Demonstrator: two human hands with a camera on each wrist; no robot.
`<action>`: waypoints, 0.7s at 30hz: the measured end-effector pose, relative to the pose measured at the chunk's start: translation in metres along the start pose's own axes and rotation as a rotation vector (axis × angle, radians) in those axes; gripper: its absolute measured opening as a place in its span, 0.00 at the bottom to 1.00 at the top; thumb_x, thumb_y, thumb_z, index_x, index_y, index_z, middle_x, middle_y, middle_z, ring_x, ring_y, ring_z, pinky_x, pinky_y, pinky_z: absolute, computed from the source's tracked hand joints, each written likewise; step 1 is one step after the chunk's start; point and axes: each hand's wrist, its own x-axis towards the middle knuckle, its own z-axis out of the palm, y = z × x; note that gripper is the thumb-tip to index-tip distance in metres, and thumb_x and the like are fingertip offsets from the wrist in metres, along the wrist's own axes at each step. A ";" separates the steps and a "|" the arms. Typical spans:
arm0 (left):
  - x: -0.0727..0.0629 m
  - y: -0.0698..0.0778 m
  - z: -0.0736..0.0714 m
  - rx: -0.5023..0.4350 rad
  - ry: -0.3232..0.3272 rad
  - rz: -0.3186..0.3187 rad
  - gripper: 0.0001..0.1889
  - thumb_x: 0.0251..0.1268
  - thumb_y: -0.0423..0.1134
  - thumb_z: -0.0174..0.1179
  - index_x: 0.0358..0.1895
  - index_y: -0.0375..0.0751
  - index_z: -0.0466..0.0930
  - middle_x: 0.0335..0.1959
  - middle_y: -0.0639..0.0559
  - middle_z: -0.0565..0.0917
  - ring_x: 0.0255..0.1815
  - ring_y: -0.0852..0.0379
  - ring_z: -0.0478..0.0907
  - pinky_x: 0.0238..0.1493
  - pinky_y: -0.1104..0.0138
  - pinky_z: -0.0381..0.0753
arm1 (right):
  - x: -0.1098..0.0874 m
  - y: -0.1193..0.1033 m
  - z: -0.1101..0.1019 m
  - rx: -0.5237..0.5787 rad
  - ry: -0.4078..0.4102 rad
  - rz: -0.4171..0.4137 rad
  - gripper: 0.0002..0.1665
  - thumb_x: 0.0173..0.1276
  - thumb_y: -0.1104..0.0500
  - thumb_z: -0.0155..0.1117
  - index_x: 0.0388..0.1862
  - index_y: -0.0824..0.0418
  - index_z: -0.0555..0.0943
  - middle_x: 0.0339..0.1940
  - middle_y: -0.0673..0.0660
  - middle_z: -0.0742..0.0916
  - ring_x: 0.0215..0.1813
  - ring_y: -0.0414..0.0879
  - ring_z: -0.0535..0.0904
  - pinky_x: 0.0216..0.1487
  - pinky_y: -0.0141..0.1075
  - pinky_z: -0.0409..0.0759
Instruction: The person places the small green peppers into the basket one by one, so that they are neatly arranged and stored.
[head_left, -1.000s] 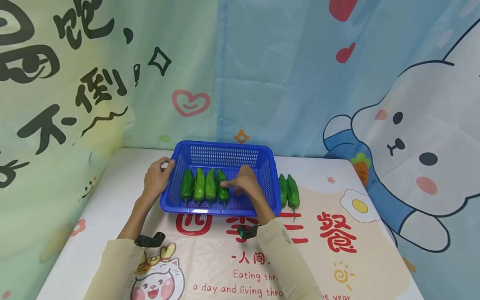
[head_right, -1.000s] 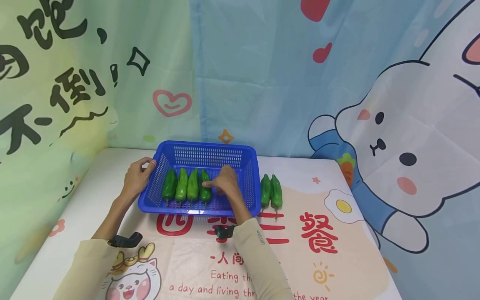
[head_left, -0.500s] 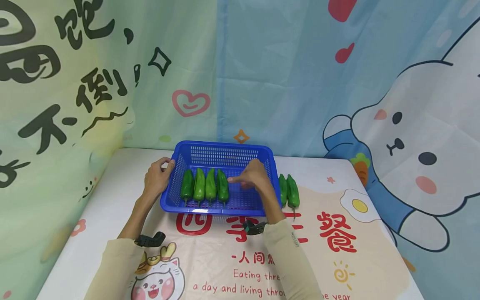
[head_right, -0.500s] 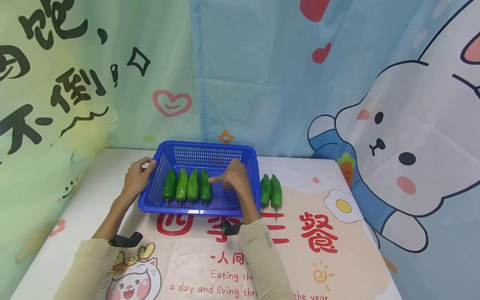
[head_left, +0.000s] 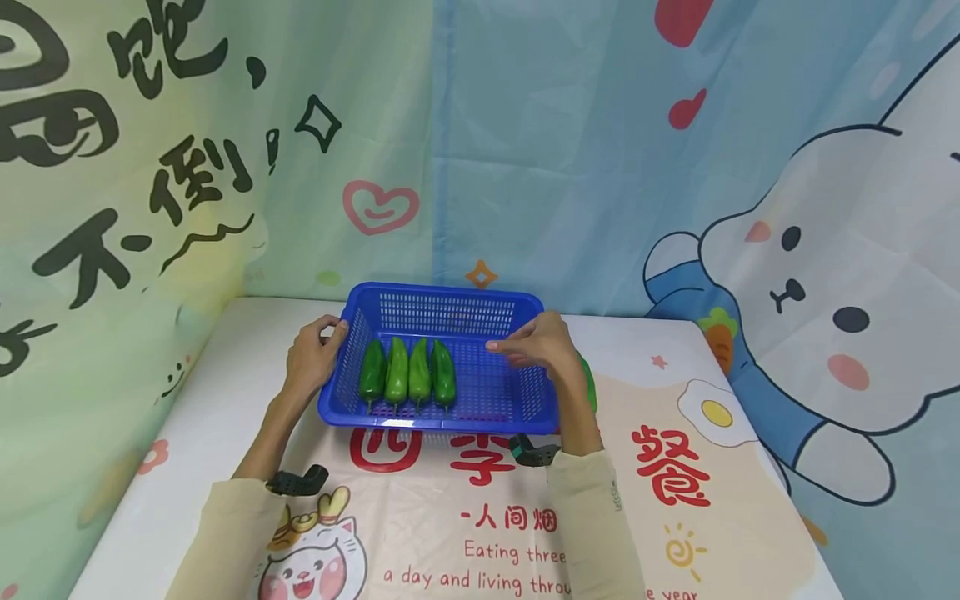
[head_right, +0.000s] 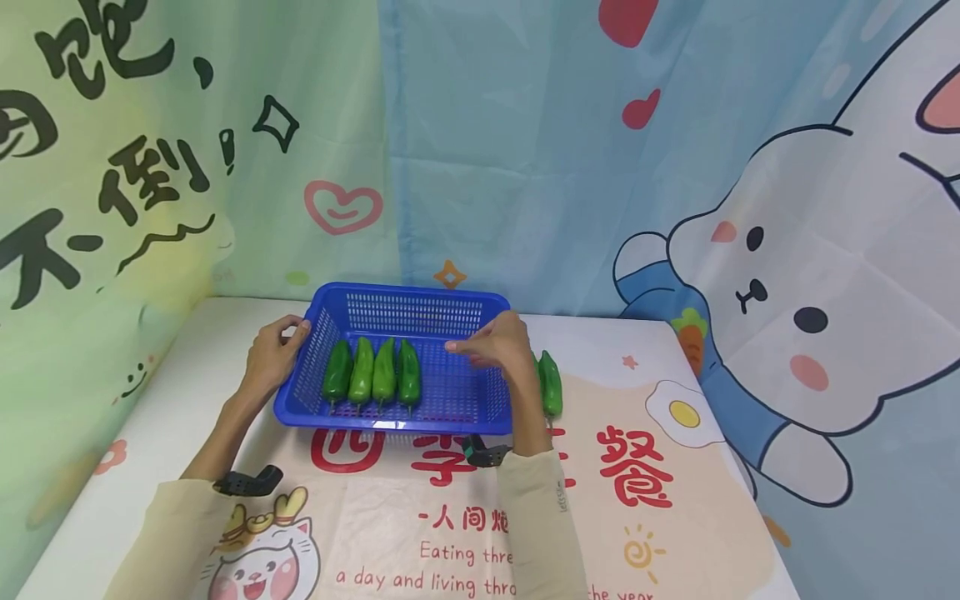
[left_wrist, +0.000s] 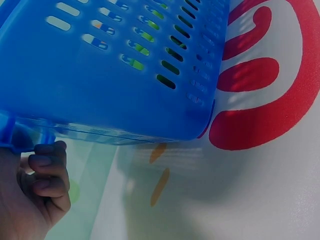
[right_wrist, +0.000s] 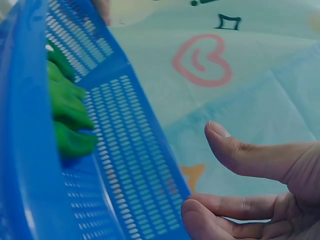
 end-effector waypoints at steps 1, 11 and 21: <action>0.000 0.000 0.000 0.001 -0.001 -0.001 0.22 0.88 0.50 0.52 0.58 0.32 0.83 0.18 0.52 0.80 0.18 0.60 0.73 0.20 0.65 0.64 | -0.002 0.001 -0.003 0.006 0.003 0.002 0.31 0.63 0.52 0.87 0.54 0.75 0.89 0.55 0.72 0.92 0.53 0.63 0.94 0.61 0.56 0.87; -0.002 0.002 -0.001 0.003 -0.007 -0.020 0.23 0.89 0.51 0.51 0.60 0.33 0.83 0.25 0.41 0.86 0.20 0.59 0.76 0.22 0.65 0.68 | -0.009 0.012 -0.033 0.001 0.026 0.039 0.32 0.66 0.48 0.84 0.57 0.72 0.88 0.60 0.70 0.91 0.58 0.62 0.93 0.62 0.51 0.88; -0.001 0.003 -0.002 0.008 -0.009 -0.008 0.22 0.89 0.49 0.51 0.60 0.31 0.83 0.26 0.39 0.87 0.21 0.59 0.75 0.22 0.65 0.67 | -0.013 0.030 -0.067 -0.048 0.072 0.089 0.38 0.67 0.43 0.83 0.63 0.70 0.86 0.63 0.70 0.90 0.60 0.62 0.92 0.67 0.54 0.85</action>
